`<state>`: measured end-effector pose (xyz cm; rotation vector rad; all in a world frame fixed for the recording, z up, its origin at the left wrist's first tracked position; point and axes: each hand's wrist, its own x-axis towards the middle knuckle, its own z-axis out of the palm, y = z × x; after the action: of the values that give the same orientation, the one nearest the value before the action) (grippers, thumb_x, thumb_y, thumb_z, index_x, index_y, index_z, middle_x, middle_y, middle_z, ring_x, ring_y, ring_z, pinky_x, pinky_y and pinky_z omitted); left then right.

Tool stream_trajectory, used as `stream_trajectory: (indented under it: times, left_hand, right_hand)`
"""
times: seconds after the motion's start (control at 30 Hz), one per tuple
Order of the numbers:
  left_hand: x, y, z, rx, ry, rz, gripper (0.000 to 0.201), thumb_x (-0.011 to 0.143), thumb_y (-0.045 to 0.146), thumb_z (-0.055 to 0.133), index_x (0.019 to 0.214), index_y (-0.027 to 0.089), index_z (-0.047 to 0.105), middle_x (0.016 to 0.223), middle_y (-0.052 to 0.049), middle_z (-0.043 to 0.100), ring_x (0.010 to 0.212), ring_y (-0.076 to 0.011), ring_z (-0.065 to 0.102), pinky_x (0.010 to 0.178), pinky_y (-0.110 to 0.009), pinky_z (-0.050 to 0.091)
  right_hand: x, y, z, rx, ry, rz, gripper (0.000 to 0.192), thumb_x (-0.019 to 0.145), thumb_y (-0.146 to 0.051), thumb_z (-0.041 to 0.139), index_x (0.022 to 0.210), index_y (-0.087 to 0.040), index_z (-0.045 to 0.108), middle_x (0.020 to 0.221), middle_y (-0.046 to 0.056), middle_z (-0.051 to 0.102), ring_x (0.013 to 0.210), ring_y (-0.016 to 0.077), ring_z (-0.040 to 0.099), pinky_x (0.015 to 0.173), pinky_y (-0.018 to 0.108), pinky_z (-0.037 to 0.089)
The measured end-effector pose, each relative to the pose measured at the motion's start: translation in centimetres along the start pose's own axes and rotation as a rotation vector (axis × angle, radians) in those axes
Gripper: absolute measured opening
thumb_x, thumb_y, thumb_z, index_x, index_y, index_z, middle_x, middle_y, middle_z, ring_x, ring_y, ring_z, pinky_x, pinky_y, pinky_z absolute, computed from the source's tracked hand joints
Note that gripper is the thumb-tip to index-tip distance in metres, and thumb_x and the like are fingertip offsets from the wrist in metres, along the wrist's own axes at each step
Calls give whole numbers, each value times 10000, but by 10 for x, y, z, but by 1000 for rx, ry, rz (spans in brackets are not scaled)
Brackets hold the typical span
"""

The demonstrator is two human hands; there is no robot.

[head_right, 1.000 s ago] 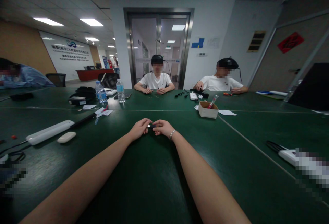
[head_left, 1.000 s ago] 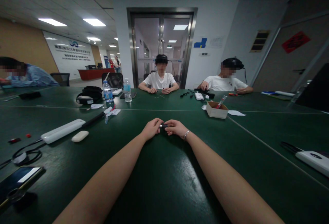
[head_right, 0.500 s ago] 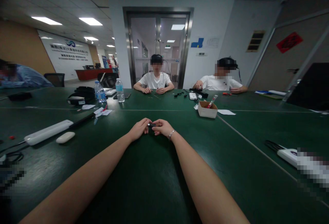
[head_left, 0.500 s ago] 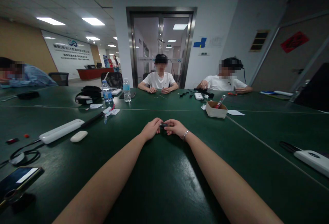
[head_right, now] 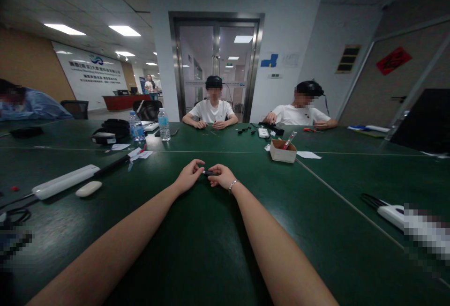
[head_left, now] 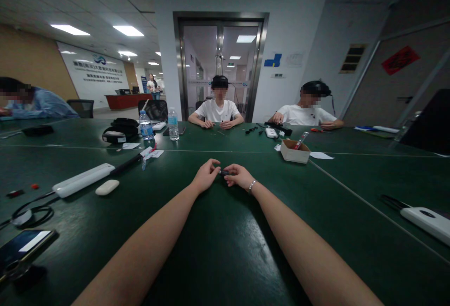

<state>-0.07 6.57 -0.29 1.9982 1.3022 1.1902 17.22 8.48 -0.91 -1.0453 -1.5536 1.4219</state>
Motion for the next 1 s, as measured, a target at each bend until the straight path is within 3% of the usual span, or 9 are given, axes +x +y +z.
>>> stream_trajectory:
  times: [0.1, 0.27, 0.43, 0.5, 0.6, 0.7, 0.8, 0.93, 1.0]
  left_hand:
    - [-1, 5, -1, 34, 13, 0, 289, 807, 402, 449, 1000, 202, 531, 637, 33, 452, 598, -117, 452, 571, -228, 355]
    - [-6, 14, -1, 131, -20, 16, 301, 819, 436, 409, 954, 212, 557, 556, 49, 405, 527, -111, 405, 519, -224, 299]
    - [-8, 24, -3, 222, -71, 46, 360, 814, 491, 398, 983, 214, 555, 540, 35, 440, 497, -130, 424, 510, -241, 282]
    - [-7, 32, -7, 254, -132, 56, 374, 809, 499, 406, 999, 214, 556, 572, 11, 498, 525, -149, 463, 524, -248, 294]
    - [-11, 50, -25, 352, -314, 34, 396, 753, 520, 489, 993, 218, 578, 668, -42, 586, 601, -187, 531, 551, -256, 322]
    - [-30, 72, -62, 530, -434, -110, 462, 637, 567, 590, 938, 217, 618, 803, -97, 635, 708, -253, 577, 590, -288, 367]
    - [-67, 82, -119, 633, -489, -270, 508, 592, 564, 615, 994, 253, 610, 960, -99, 639, 845, -287, 583, 683, -335, 409]
    - [-130, 56, -210, 867, -354, -476, 541, 581, 520, 605, 1064, 278, 571, 1106, -75, 601, 1001, -297, 536, 854, -427, 374]
    - [-162, 30, -252, 917, -277, -550, 542, 496, 495, 640, 990, 277, 593, 1016, -69, 641, 943, -335, 553, 825, -496, 374]
  right_hand:
    - [0, 2, 3, -65, 8, -30, 307, 650, 2, 665, 835, -146, 469, 686, -34, 588, 425, 57, 561, 401, 164, 513]
    - [-1, -3, 15, -169, -86, -55, 320, 647, -31, 666, 790, -163, 412, 670, -45, 587, 427, 64, 561, 342, 130, 447]
    - [-6, -9, 28, -219, -38, -72, 291, 667, -103, 673, 764, -170, 407, 644, -51, 582, 312, 17, 451, 256, 101, 318]
    - [-7, -10, 30, -165, -43, -81, 299, 663, -130, 683, 755, -170, 402, 573, -67, 558, 329, 36, 476, 273, 106, 340]
    - [-10, -10, 26, -89, -118, -68, 341, 625, -178, 724, 739, -164, 403, 516, -69, 542, 403, 86, 553, 327, 134, 408]
    - [-22, -12, 7, -20, -182, -8, 414, 567, -245, 769, 758, -158, 412, 644, -15, 618, 448, 96, 577, 371, 167, 446]
    - [-55, -17, -25, 17, -145, 28, 442, 559, -304, 776, 777, -153, 422, 798, 51, 650, 469, 76, 565, 397, 166, 440]
    - [-127, -29, -74, -48, -92, 115, 384, 629, -374, 721, 798, -159, 451, 945, 104, 626, 511, 77, 560, 434, 193, 448]
    - [-167, -36, -98, -117, -34, 167, 358, 650, -422, 688, 799, -172, 480, 1000, 120, 604, 550, 97, 576, 485, 235, 483]
